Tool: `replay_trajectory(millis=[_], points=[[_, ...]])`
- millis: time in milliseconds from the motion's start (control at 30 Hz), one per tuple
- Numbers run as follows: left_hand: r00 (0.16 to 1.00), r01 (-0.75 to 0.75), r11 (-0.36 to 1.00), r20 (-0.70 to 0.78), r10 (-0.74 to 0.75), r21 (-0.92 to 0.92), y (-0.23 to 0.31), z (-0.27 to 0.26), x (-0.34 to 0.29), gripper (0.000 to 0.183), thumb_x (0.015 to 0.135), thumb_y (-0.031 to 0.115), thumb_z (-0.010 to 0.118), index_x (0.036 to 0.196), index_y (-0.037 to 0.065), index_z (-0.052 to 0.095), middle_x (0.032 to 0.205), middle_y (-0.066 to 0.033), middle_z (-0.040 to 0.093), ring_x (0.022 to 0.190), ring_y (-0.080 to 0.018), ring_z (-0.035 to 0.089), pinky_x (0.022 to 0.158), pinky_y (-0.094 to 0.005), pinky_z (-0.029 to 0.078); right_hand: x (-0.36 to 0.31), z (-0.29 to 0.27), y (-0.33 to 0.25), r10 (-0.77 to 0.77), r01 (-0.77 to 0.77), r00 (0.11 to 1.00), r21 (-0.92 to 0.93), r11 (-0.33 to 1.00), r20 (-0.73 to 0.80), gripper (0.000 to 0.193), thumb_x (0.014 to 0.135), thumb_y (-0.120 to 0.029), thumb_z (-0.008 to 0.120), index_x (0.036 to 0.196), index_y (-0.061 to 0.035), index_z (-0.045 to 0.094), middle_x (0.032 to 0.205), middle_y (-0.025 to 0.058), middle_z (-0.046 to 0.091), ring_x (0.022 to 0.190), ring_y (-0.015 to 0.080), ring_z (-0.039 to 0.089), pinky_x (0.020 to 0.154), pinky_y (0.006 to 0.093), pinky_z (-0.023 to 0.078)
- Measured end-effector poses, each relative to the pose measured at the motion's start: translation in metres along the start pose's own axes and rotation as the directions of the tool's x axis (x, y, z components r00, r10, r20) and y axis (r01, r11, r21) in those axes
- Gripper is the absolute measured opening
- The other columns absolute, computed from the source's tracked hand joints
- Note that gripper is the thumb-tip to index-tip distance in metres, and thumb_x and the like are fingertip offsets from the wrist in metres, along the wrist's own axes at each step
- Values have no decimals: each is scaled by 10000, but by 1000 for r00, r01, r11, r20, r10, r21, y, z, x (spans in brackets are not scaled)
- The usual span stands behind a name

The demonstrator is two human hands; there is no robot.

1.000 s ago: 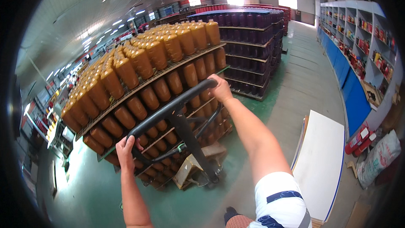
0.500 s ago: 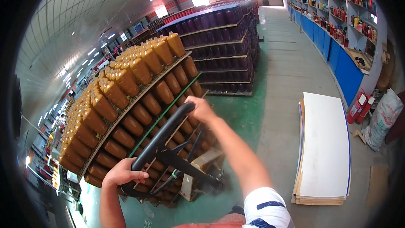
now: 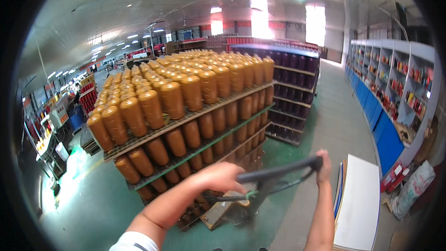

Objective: The person places amber-colored jars onto a conveyor belt and then moves them to a pallet rack. They also transport a loaded pallet rack using a pallet jack and return to the conveyor to continue placing jars.

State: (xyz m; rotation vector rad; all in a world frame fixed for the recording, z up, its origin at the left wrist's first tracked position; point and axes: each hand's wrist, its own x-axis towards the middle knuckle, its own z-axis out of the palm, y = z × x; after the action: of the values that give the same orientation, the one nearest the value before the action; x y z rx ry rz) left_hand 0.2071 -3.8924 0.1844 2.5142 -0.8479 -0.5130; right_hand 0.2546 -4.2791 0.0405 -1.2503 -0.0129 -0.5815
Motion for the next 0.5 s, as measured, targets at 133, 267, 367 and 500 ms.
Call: replay_trajectory(millis=[133,267,367,500], points=[[982,-188,980,38,185,63,-46,19,-56,451,728,393,762,977,22,708,922,-220,703,895,-376,678,781,-469,526,-115,16,-30,-91,65,968,-115,991,-235,321,992,-343,513,750,-132,520,716,-25,480,704,98,467,684,263,382],[985,-174,982,17,173,75,-84,21,-158,402,703,374,773,938,52,723,902,-184,714,878,-361,685,768,-468,537,-225,67,-32,-31,14,984,-97,995,-174,289,972,-295,516,754,-106,527,739,-2,498,707,107,474,679,268,382],[987,-158,982,12,158,105,-104,38,-197,362,686,357,778,905,73,734,883,-163,719,863,-343,692,747,-463,545,-283,81,-29,-78,53,962,-101,993,-262,278,967,-282,505,754,-103,510,704,-4,475,662,100,463,643,265,384],[978,-162,979,-113,175,121,-127,64,-247,358,630,320,806,903,93,754,868,-144,728,857,-324,702,742,-449,556,-354,109,-37,-53,30,959,-86,996,-280,256,955,-260,504,740,-124,475,698,-16,455,667,95,459,668,265,396]])
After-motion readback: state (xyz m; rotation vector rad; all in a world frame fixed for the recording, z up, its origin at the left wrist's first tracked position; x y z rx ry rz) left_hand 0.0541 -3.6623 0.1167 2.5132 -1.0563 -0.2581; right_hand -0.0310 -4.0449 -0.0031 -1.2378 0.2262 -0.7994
